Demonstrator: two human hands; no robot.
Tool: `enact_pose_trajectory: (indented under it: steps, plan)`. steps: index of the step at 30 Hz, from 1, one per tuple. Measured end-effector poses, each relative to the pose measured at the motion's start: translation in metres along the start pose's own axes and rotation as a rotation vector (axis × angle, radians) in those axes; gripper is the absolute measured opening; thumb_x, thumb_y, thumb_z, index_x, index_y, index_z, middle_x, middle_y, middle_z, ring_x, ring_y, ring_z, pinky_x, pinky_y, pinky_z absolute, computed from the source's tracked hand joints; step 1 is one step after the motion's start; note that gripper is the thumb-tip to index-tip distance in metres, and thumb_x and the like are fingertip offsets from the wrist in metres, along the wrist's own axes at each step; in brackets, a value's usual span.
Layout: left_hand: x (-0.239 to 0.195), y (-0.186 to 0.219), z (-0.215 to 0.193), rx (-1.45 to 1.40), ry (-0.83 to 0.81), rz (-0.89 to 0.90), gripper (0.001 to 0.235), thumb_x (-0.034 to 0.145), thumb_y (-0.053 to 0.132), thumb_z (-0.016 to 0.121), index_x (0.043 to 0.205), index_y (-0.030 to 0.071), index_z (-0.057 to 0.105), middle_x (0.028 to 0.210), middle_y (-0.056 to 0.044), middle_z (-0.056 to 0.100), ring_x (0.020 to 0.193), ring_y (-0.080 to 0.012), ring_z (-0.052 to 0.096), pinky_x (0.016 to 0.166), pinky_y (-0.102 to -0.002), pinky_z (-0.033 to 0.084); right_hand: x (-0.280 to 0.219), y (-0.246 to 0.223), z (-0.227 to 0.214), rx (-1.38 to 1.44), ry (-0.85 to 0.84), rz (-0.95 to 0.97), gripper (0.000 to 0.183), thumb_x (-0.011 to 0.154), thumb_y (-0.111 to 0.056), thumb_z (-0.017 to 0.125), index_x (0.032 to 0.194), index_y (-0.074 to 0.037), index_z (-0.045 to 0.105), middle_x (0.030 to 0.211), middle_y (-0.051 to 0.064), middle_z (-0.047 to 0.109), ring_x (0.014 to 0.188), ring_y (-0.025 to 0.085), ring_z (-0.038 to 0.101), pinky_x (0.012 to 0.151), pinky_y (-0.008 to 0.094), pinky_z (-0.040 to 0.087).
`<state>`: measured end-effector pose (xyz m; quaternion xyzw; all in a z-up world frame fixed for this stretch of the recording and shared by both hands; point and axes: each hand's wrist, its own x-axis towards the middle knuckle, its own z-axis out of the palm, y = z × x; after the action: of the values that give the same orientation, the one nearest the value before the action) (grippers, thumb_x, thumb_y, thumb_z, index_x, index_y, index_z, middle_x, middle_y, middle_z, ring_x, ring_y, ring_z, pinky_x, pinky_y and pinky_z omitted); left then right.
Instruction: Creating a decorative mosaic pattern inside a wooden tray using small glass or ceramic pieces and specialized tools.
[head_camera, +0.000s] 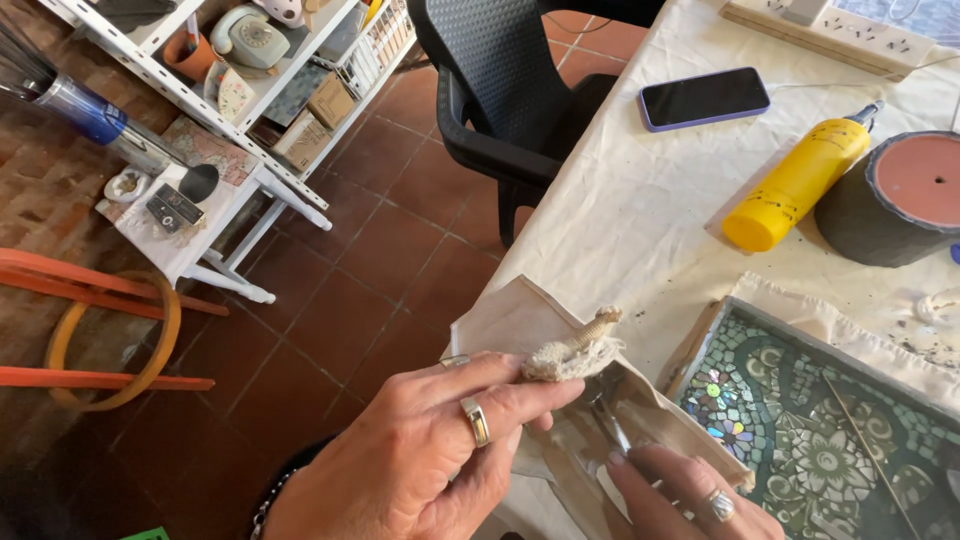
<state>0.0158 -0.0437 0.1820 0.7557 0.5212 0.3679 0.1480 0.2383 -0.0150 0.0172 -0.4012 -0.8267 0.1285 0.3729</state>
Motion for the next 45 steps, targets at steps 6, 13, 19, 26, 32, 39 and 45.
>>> enact_pose_trajectory:
  steps: [6,13,19,26,32,39,45]
  plan:
    - [0.007,-0.003,0.006,-0.089,-0.085,0.007,0.036,0.085,-0.009,0.063,0.119,0.0,0.066,0.088,-0.009,0.068,0.055,-0.0127,0.057,0.05,-0.028,0.05,-0.096,0.1,0.053,0.236,0.027,0.007,0.018,0.068,-0.029,0.085,0.084,-0.021,0.082,0.084,-0.006,0.079,0.075,0.006,0.079,0.074,0.02,0.065]
    - [0.004,-0.009,0.023,-0.008,-0.131,0.16,0.027,0.092,-0.005,0.057,0.111,-0.004,0.076,0.09,-0.014,0.065,0.065,-0.015,0.062,0.051,-0.025,0.054,-0.075,0.079,0.027,0.187,0.035,0.063,0.007,0.075,-0.016,0.076,0.08,-0.018,0.081,0.097,0.0,0.079,0.09,0.008,0.079,0.087,0.02,0.064]
    - [0.012,-0.006,0.021,0.074,-0.146,0.208,0.029,0.085,-0.004,0.064,0.113,-0.004,0.074,0.096,-0.014,0.067,0.072,-0.018,0.067,0.058,-0.029,0.056,-0.038,0.067,0.004,0.42,0.301,0.327,0.022,0.072,0.002,0.082,0.075,-0.001,0.061,0.098,0.015,0.072,0.084,0.021,0.077,0.073,0.025,0.064]
    - [0.019,-0.006,0.018,-0.051,-0.106,0.08,0.039,0.08,-0.009,0.068,0.117,0.001,0.068,0.092,-0.011,0.071,0.062,-0.018,0.062,0.056,-0.03,0.054,-0.046,0.059,0.0,0.358,0.108,0.281,0.015,0.068,-0.014,0.084,0.08,-0.009,0.077,0.089,0.003,0.082,0.076,0.008,0.081,0.068,0.016,0.065]
    - [0.022,0.001,0.011,-0.115,-0.055,-0.069,0.029,0.085,-0.004,0.065,0.113,0.0,0.072,0.077,-0.006,0.07,0.054,-0.0129,0.057,0.05,-0.025,0.05,0.007,0.004,-0.01,0.107,-0.011,-0.166,0.037,0.076,-0.029,0.081,0.11,-0.019,0.072,0.121,0.002,0.075,0.111,0.018,0.074,0.091,0.031,0.063]
    - [0.043,-0.021,0.0,-0.417,0.236,-0.226,0.027,0.094,-0.005,0.055,0.116,-0.012,0.069,0.103,-0.017,0.077,0.08,-0.0162,0.071,0.074,-0.024,0.061,0.037,-0.001,-0.027,0.502,0.181,0.205,0.107,0.068,-0.025,0.072,0.154,0.009,0.019,0.156,0.036,0.032,0.148,0.047,0.039,0.12,0.059,0.041]
    - [0.054,0.005,0.018,-0.198,0.517,0.076,0.036,0.102,-0.008,0.058,0.137,-0.004,0.052,0.133,-0.027,0.07,0.115,-0.0283,0.078,0.091,-0.029,0.071,0.128,-0.006,-0.054,1.073,-0.225,0.354,0.078,0.079,-0.033,0.071,0.145,-0.001,0.044,0.148,0.018,0.06,0.131,0.032,0.063,0.106,0.046,0.052]
